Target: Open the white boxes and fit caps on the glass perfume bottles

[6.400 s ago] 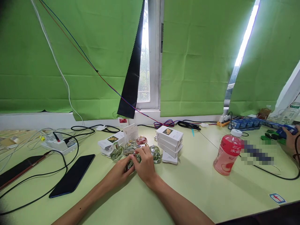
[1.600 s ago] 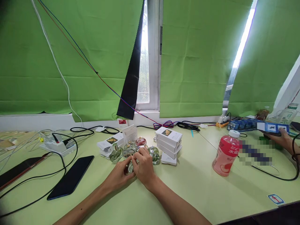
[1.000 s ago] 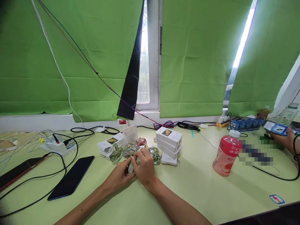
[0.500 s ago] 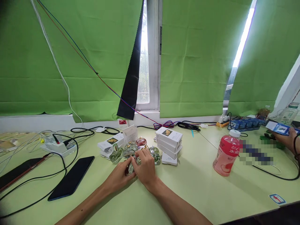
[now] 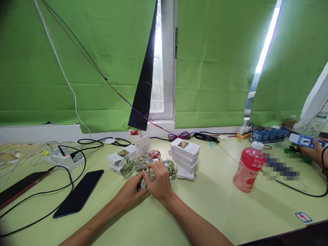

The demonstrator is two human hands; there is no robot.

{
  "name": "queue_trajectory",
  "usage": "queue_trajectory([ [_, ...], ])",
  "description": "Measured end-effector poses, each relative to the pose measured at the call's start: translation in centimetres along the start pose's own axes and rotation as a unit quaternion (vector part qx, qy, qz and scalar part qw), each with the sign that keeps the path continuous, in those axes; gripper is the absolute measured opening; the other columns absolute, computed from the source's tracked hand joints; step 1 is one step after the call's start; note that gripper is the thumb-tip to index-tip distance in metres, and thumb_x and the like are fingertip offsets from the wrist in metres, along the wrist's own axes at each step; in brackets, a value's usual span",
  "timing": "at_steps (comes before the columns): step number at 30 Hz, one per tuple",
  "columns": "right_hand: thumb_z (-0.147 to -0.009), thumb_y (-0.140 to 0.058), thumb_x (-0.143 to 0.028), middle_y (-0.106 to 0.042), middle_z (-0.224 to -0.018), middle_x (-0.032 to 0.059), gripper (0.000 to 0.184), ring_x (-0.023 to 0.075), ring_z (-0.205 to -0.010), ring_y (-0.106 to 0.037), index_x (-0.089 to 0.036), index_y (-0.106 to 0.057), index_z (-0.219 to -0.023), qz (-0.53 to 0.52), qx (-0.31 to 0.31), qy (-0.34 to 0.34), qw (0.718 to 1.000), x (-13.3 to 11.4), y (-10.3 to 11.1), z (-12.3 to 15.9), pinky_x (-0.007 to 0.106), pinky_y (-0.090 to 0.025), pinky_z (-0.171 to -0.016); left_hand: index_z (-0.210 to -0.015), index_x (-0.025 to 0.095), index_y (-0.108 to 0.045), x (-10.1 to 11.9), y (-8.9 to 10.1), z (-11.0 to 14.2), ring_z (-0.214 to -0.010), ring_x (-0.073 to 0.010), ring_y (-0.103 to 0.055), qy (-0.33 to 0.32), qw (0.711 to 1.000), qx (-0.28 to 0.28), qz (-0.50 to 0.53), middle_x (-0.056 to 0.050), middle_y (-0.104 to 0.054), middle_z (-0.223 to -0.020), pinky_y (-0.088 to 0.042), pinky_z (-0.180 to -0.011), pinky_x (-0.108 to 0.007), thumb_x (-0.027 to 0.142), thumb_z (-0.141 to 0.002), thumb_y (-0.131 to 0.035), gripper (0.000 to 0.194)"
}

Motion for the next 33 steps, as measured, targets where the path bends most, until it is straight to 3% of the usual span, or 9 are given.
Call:
queue_trajectory([
  [12,-0.095,-0.055,-0.011,-0.068,-0.084,0.0047,0.015,0.021,-0.082,-0.058,-0.021,-0.065,-0.093,-0.032,-0.009,0.027,0.999,-0.1,-0.1,0.1,0.032,-0.049,-0.073,-0.111,0.02,-0.059,0.3,0.3,0.1,-0.058,-0.0175,-0.053,0.006,1.0,-0.006,-0.027,0.003,-0.057,-0.064,-0.03,-0.056,-0.026,0.029,-0.084,-0.054,0.029],
  [33,-0.094,-0.059,-0.016,-0.06,-0.077,0.0021,0.02,0.0188,-0.077,-0.054,-0.022,-0.058,-0.075,-0.063,0.019,-0.009,0.998,1.3,-0.7,0.5,0.03,-0.045,-0.067,-0.104,0.019,-0.062,-0.2,-0.1,0.1,-0.059,-0.0158,-0.054,-0.011,1.0,0.007,-0.007,0.001,-0.064,-0.07,-0.031,-0.054,-0.025,0.034,-0.087,-0.056,0.023],
])
Point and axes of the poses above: each hand's wrist, its own z-axis away from the middle knuckle, its own y-axis out of the back of the hand, x = y × z, the point moved 5 cm from there along -z, towards the middle knuckle
